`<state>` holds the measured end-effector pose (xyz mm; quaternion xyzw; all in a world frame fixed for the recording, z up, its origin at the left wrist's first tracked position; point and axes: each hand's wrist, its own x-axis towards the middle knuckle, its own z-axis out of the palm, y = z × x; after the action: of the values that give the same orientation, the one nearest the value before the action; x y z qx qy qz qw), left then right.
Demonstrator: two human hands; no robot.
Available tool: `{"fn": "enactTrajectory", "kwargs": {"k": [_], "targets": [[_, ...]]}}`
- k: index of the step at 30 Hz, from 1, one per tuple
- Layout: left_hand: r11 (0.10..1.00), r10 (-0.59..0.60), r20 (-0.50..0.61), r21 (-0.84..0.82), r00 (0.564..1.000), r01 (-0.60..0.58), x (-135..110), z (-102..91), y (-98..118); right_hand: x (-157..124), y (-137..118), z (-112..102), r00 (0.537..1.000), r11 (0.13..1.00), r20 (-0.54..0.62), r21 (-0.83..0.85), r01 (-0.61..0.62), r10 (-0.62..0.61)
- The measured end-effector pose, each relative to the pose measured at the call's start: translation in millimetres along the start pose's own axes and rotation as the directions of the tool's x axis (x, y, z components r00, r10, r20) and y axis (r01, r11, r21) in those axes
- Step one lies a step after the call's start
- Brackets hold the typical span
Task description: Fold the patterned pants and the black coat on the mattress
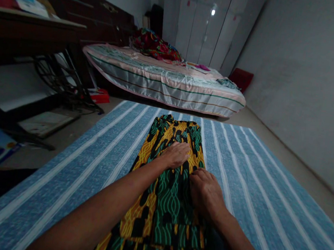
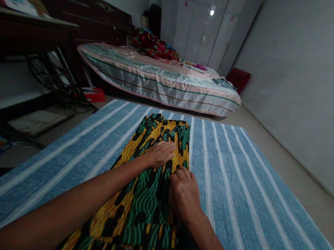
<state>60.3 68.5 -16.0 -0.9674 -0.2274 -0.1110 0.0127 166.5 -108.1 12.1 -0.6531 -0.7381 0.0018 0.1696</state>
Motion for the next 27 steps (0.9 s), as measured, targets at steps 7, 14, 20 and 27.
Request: {"fn": "enactTrajectory", "kwargs": {"k": [7, 14, 20, 27], "targets": [[1.0, 0.01, -0.008, -0.018, 1.0, -0.01, 1, 2.6, -2, -8, -11, 18, 0.999, 0.999, -0.001, 0.005, 0.036, -0.036], [1.0, 0.022, 0.041, -0.006, 0.999, -0.022, 3, -10.4, 1, -17, -10, 19, 1.0, 0.993, 0.014, -0.118, 0.009, -0.007], [0.993, -0.111, 0.015, 0.037, 0.994, 0.11, -15, -35.1, 14, -16, -13, 15, 0.998, 0.986, 0.054, -0.163, 0.02, -0.012], [0.757, -0.651, 0.014, 0.089, 0.759, 0.648, -77, -67.9, 35, -16, -14, 11, 0.997, 0.989, 0.073, -0.147, 0.022, -0.011]]}}
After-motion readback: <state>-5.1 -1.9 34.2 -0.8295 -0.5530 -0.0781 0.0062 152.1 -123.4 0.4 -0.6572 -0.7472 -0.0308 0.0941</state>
